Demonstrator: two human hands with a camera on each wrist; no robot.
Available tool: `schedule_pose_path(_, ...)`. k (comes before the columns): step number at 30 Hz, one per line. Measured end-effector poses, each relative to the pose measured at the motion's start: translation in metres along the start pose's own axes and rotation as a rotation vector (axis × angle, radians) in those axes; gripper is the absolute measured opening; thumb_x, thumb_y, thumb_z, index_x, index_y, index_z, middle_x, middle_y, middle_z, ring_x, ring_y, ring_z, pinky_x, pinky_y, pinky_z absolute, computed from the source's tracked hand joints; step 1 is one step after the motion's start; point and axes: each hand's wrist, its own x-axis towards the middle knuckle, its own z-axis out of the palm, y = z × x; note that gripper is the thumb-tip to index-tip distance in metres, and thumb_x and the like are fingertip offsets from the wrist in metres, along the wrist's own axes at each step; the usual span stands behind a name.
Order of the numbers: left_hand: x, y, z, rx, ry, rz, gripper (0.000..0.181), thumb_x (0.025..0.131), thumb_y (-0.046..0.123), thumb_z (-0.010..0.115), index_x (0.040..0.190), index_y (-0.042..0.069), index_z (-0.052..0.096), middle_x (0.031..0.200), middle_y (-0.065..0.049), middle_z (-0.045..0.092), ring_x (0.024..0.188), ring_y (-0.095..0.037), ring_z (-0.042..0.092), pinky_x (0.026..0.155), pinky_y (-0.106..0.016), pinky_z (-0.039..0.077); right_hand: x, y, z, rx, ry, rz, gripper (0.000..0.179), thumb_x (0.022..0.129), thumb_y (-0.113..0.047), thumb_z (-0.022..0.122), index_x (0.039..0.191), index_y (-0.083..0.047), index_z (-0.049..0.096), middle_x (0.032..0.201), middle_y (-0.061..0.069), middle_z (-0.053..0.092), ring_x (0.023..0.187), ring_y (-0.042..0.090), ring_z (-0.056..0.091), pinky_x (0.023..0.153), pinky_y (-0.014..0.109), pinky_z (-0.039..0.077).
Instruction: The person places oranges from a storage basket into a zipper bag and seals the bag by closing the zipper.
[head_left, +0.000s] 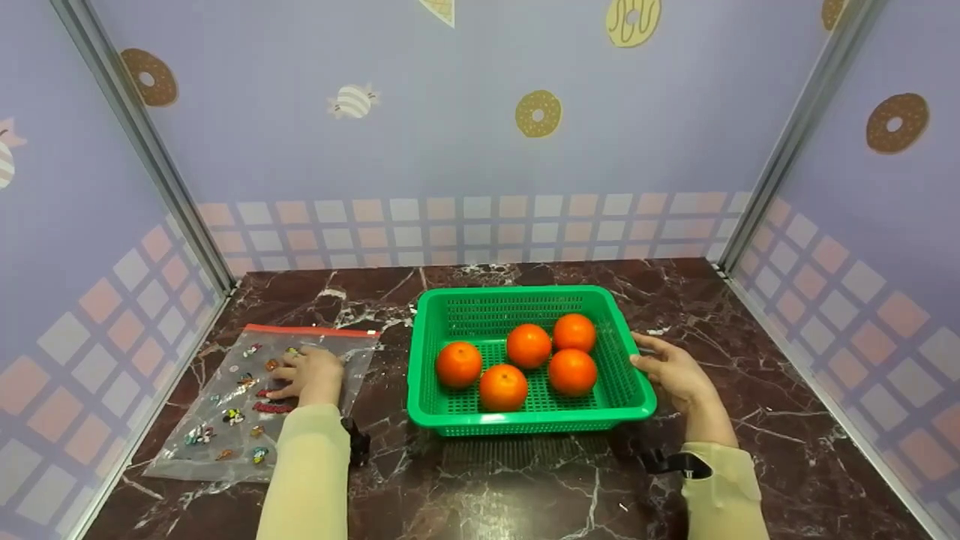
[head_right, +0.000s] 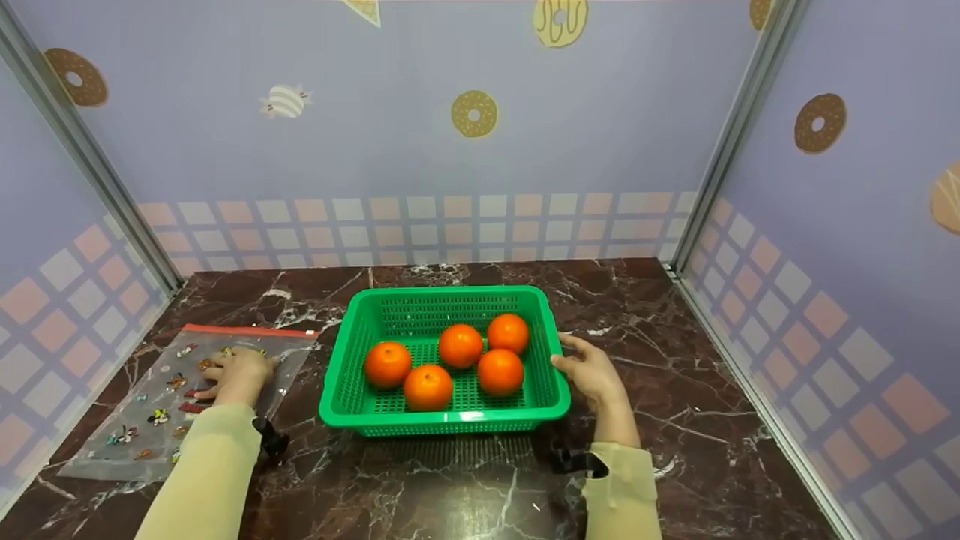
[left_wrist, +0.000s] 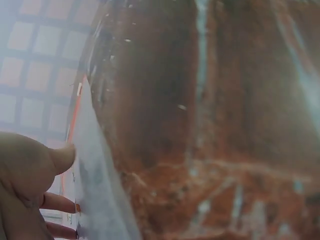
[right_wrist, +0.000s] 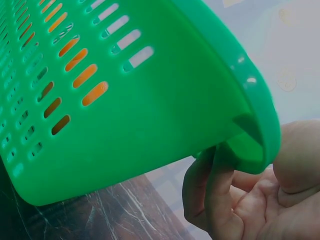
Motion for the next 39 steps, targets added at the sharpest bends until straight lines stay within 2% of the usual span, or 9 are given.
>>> schedule_pose_path(5,-0.004,-0.004,-0.002,0.073,-0.027,0.101,0.087,0.106,0.034,0.055,0.159,-0.013,0.004,0.163,-0.042,-0.008,0.148,-0.067,-0.009,0.113,-0.085,-0.002,0.001,0.001,0.0,0.014,-0.003,-0.001,0.067,0.105,-0.016,0.059,0.163,-0.006,0.026,0.108,0.005,0.07,0.085,0.013,0.075,0.076,0.034,0.064)
schedule_pose_path(14,-0.005,-0.021,-0.015,0.222,-0.115,0.349,0.092,0.102,0.041,0.062,0.159,-0.013,0.013,0.163,-0.042,0.001,0.151,-0.061,0.001,0.118,-0.08,0.002,0.002,0.002,0.001,0.014,-0.002,-0.003,0.068,0.105,-0.016,0.06,0.163,-0.005,0.026,0.111,0.006,0.071,0.086,0.013,0.075,0.077,0.034,0.064)
schedule_pose_path(17,-0.003,-0.028,-0.017,0.211,-0.12,0.436,0.083,0.1,0.04,0.067,0.154,-0.011,0.03,0.162,-0.041,0.014,0.152,-0.058,0.012,0.118,-0.079,0.005,0.002,0.002,0.001,0.021,-0.003,-0.001,0.067,0.105,-0.016,0.06,0.163,-0.005,0.027,0.11,0.006,0.07,0.086,0.013,0.075,0.077,0.034,0.064)
schedule_pose_path(20,0.0,-0.036,-0.018,0.165,-0.1,0.521,0.071,0.096,0.037,0.073,0.142,-0.009,0.045,0.156,-0.039,0.029,0.148,-0.057,0.026,0.118,-0.079,0.008,0.001,0.002,0.001,0.022,-0.006,0.002,0.067,0.105,-0.017,0.059,0.163,-0.006,0.027,0.11,0.005,0.07,0.086,0.013,0.075,0.077,0.035,0.064)
schedule_pose_path(24,0.003,-0.045,-0.019,0.103,-0.105,0.607,0.064,0.093,0.033,0.078,0.135,-0.007,0.051,0.152,-0.037,0.036,0.142,-0.058,0.036,0.119,-0.077,0.011,0.001,0.002,0.0,0.018,-0.01,-0.001,0.068,0.105,-0.017,0.059,0.163,-0.006,0.026,0.111,0.005,0.069,0.086,0.013,0.075,0.077,0.034,0.064)
schedule_pose_path(27,0.003,-0.049,-0.021,0.074,-0.132,0.65,0.063,0.091,0.03,0.08,0.135,-0.007,0.053,0.15,-0.035,0.04,0.136,-0.055,0.044,0.118,-0.071,0.026,0.0,0.001,-0.001,0.023,-0.02,-0.003,0.068,0.106,-0.018,0.059,0.163,-0.006,0.025,0.111,0.006,0.067,0.086,0.013,0.075,0.078,0.035,0.064)
schedule_pose_path(31,0.002,-0.054,-0.024,0.037,-0.154,0.684,0.063,0.087,0.025,0.085,0.133,-0.008,0.056,0.143,-0.032,0.048,0.127,-0.05,0.052,0.109,-0.064,0.042,-0.001,0.0,-0.001,0.031,-0.023,-0.005,0.068,0.106,-0.018,0.059,0.164,-0.006,0.025,0.113,0.008,0.066,0.088,0.015,0.075,0.08,0.036,0.064)
schedule_pose_path(35,0.002,-0.055,-0.028,0.023,-0.194,0.686,0.068,0.083,0.02,0.088,0.135,-0.008,0.054,0.14,-0.033,0.051,0.127,-0.05,0.052,0.108,-0.064,0.042,-0.001,0.001,0.001,0.023,-0.012,-0.008,0.068,0.105,-0.018,0.06,0.163,-0.006,0.026,0.116,0.009,0.066,0.091,0.016,0.076,0.081,0.036,0.063)
schedule_pose_path(39,0.001,-0.049,-0.032,0.055,-0.226,0.706,0.077,0.078,0.014,0.09,0.138,-0.01,0.049,0.14,-0.036,0.05,0.132,-0.054,0.048,0.111,-0.065,0.04,0.001,0.002,0.001,0.011,0.005,-0.005,0.067,0.105,-0.018,0.06,0.163,-0.005,0.027,0.117,0.009,0.067,0.09,0.015,0.075,0.079,0.035,0.063)
